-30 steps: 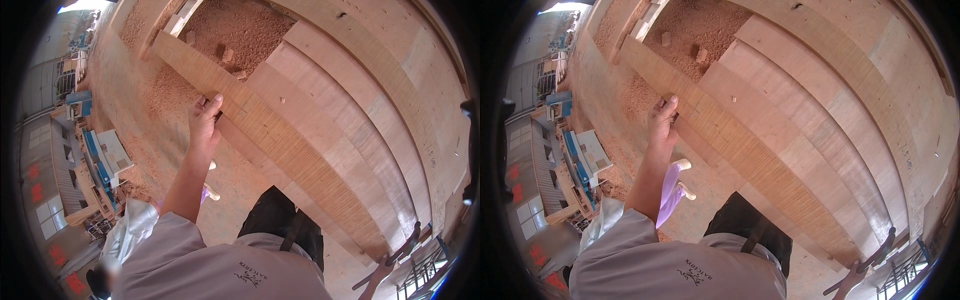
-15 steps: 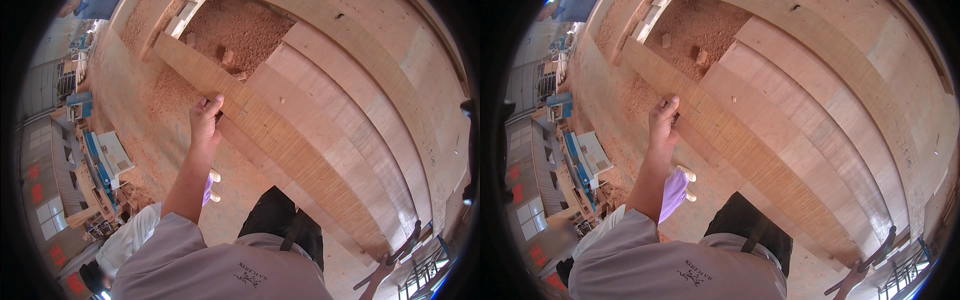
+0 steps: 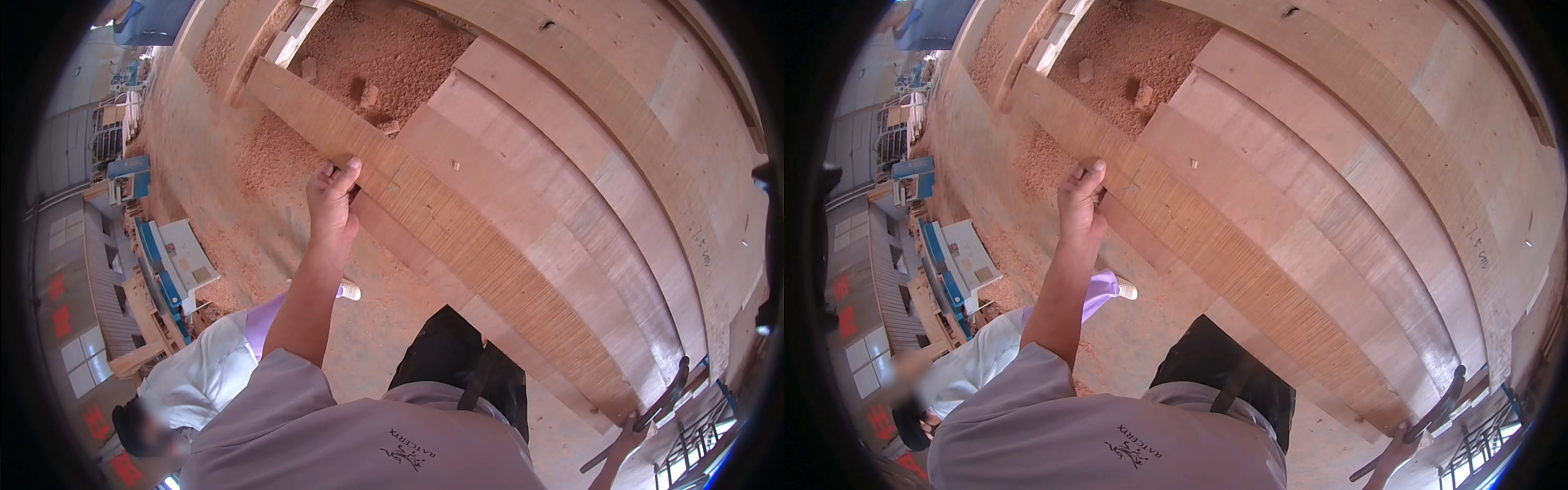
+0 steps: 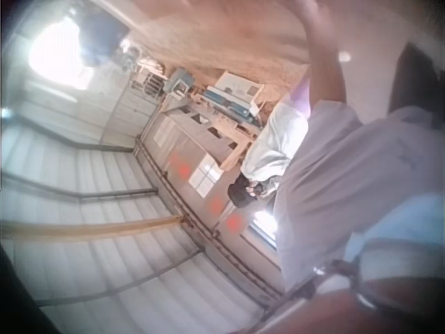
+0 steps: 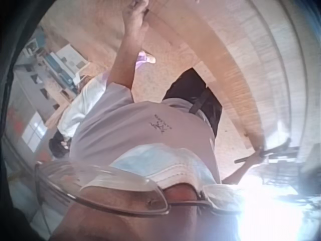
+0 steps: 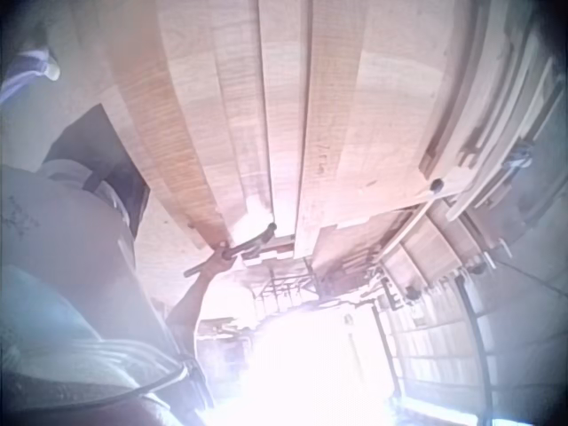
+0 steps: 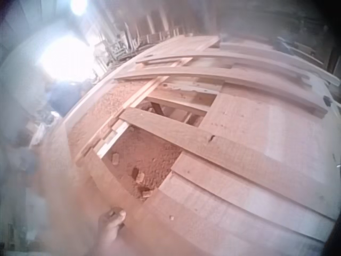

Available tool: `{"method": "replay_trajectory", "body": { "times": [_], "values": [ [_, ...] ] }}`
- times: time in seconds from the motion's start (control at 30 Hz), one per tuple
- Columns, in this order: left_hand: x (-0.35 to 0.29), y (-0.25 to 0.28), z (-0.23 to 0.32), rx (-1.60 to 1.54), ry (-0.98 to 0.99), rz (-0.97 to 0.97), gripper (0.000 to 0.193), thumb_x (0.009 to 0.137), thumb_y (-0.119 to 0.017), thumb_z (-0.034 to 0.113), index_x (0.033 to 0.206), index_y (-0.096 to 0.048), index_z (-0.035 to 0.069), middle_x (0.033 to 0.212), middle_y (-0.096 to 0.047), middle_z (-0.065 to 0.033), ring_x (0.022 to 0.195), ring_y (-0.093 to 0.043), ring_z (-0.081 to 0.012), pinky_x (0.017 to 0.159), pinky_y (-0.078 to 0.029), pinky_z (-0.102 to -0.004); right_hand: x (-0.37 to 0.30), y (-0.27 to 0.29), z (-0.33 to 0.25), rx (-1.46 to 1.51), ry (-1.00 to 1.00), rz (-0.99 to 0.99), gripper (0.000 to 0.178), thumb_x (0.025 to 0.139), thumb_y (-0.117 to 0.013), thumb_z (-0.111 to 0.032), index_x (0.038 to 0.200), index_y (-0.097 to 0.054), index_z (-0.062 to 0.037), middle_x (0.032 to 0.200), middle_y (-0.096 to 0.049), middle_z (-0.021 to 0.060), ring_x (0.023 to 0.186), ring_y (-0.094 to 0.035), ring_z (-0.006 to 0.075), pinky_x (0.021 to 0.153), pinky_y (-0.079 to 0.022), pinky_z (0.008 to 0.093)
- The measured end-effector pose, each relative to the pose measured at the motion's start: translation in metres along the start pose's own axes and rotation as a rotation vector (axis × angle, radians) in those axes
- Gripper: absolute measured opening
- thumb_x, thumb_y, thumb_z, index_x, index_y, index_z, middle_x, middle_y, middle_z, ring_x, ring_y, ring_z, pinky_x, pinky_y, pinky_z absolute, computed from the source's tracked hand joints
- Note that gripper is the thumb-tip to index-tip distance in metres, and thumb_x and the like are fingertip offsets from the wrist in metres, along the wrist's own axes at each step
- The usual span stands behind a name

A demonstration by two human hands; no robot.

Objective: The person assembles a wooden structure by positioning planks and striking them with a hammer to secure joints. They repeatedly align and tap wooden pieces together on a workbench in a woodworking shop.

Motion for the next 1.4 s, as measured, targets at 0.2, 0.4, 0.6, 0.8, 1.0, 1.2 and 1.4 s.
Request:
{"method": "replay_trajectory", "body": {
  "times": [0.2, 0.4, 0.6, 0.8, 1.0, 1.2, 1.4],
  "values": [
    [0.002, 0.003, -0.003, -0.009, 0.002, -0.013, 0.032, 0.087, -0.080, 0.010, 0.115, -0.066, 0.000, 0.104, -0.071, -0.0034, 0.094, -0.065, -0.0109, 0.088, -0.050, -0.0275, 0.001, 0.001, 0.001, -0.008, -0.006, -0.003, 0.065, 0.095, -0.072, -0.025, 0.143, -0.046, 0.0104, 0.128, -0.062, 0.0261, 0.114, -0.063, 0.0339, 0.098, -0.050, 0.0427],
    [0.001, 0.004, -0.003, -0.001, 0.002, 0.006, 0.035, 0.087, -0.080, 0.010, 0.117, -0.065, -0.001, 0.107, -0.070, -0.0035, 0.097, -0.064, -0.0116, 0.090, -0.049, -0.0284, 0.001, 0.000, 0.003, 0.019, 0.001, 0.002, 0.062, 0.097, -0.071, -0.026, 0.140, -0.047, 0.0111, 0.125, -0.063, 0.0237, 0.111, -0.062, 0.0305, 0.096, -0.050, 0.0408],
    [0.000, 0.002, -0.002, -0.005, 0.011, 0.012, 0.034, 0.089, -0.079, 0.010, 0.118, -0.065, -0.001, 0.109, -0.070, -0.0049, 0.098, -0.064, -0.0123, 0.091, -0.050, -0.0292, 0.001, -0.001, 0.000, 0.030, -0.018, -0.011, 0.066, 0.096, -0.071, -0.023, 0.145, -0.044, 0.0116, 0.130, -0.062, 0.0263, 0.115, -0.063, 0.0331, 0.099, -0.049, 0.0420],
    [0.000, 0.001, -0.002, -0.009, 0.021, 0.001, 0.034, 0.089, -0.079, 0.010, 0.118, -0.065, -0.002, 0.109, -0.071, -0.0057, 0.098, -0.066, -0.0133, 0.089, -0.051, -0.0291, 0.006, -0.002, 0.009, 0.035, -0.001, -0.029, 0.067, 0.096, -0.071, -0.022, 0.146, -0.041, 0.0119, 0.133, -0.060, 0.0266, 0.119, -0.061, 0.0335, 0.101, -0.049, 0.0425],
    [0.001, 0.004, -0.001, 0.060, 0.027, -0.027, 0.035, 0.091, -0.077, 0.013, 0.122, -0.063, 0.000, 0.112, -0.071, -0.0056, 0.102, -0.067, -0.0149, 0.090, -0.053, -0.0315, 0.006, -0.003, 0.008, 0.042, 0.008, -0.046, 0.065, 0.096, -0.071, -0.017, 0.146, -0.040, 0.0117, 0.133, -0.059, 0.0258, 0.119, -0.061, 0.0325, 0.102, -0.049, 0.0420],
    [0.001, 0.005, -0.003, 0.330, 0.123, 0.056, 0.018, 0.088, -0.079, 0.014, 0.082, -0.062, 0.018, 0.077, -0.056, 0.0073, 0.067, -0.050, -0.0061, 0.060, -0.041, -0.0239, -0.008, -0.014, 0.011, 0.329, 0.073, 0.014, 0.045, 0.091, -0.075, -0.008, 0.128, -0.054, 0.0071, 0.110, -0.067, 0.0146, 0.097, -0.065, 0.0209, 0.085, -0.056, 0.0344],
    [0.057, 0.071, -0.008, 0.532, 0.283, -0.035, 0.024, 0.092, -0.076, 0.032, 0.107, -0.069, 0.014, 0.092, -0.066, 0.0012, 0.077, -0.059, -0.0095, 0.063, -0.045, -0.0218, -0.020, 0.009, -0.087, -0.157, 0.127, 0.129, 0.048, 0.082, -0.082, -0.045, 0.093, -0.064, -0.0025, 0.067, -0.057, 0.0128, 0.060, -0.053, 0.0256, 0.058, -0.045, 0.0402]
  ]
}}
Point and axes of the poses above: each hand's wrist, its own x-axis towards the middle knuckle, its own y-axis out of the back of the hand, z = x × y, the point moved 8 cm from there along x, towards the middle knuckle
